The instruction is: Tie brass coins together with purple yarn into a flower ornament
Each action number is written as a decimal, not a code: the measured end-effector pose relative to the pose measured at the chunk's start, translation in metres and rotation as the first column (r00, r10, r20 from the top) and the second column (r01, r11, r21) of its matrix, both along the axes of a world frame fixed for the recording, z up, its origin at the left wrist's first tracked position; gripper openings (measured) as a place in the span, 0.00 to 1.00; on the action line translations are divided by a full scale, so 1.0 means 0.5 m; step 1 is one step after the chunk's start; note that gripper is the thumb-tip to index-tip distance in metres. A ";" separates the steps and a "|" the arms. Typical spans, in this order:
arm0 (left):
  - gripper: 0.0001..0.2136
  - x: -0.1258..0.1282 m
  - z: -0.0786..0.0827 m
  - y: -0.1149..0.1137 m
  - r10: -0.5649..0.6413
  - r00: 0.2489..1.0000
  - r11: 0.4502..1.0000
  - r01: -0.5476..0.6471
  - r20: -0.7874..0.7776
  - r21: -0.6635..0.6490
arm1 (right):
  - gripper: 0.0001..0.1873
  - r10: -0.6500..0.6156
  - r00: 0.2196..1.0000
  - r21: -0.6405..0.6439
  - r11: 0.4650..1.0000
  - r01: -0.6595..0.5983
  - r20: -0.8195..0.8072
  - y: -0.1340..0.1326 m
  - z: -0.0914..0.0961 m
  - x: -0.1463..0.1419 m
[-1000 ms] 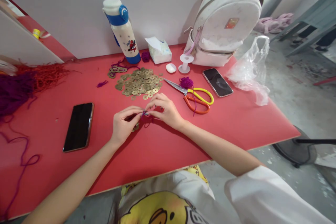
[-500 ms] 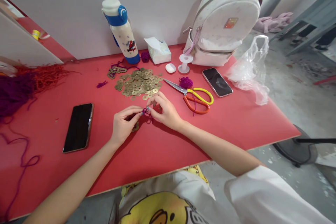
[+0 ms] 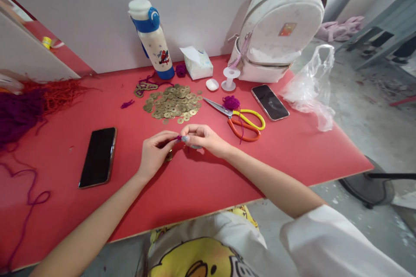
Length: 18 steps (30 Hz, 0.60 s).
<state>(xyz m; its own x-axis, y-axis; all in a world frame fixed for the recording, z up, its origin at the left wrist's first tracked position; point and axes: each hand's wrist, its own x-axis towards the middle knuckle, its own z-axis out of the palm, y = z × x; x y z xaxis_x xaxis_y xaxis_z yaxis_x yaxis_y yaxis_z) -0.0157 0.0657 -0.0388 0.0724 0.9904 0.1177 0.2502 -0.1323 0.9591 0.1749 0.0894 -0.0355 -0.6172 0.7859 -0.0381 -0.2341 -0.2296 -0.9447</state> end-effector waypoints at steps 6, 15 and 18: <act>0.04 0.000 -0.004 -0.001 0.066 0.996 0.994 -0.060 0.057 -0.089 | 0.15 -0.223 0.962 -0.035 0.975 0.221 -0.155 0.019 0.011 0.009; 0.04 -0.001 -0.001 0.001 0.145 0.979 0.985 -0.130 0.142 -0.111 | 0.12 -0.536 0.827 0.542 0.752 0.377 0.168 0.010 -0.017 -0.001; 0.03 -0.001 0.001 0.003 0.120 0.986 0.993 -0.117 0.113 -0.032 | 0.11 -0.473 0.825 0.683 0.714 0.154 0.308 0.003 -0.029 -0.005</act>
<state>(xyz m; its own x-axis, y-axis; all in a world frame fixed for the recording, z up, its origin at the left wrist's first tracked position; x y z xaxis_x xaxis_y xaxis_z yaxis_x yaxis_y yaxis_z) -0.0161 0.0672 -0.0384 -0.0584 0.9940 0.0930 0.1514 -0.0833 0.9850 0.1723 0.0906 -0.0499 -0.3678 0.8725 0.3216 0.2843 0.4348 -0.8544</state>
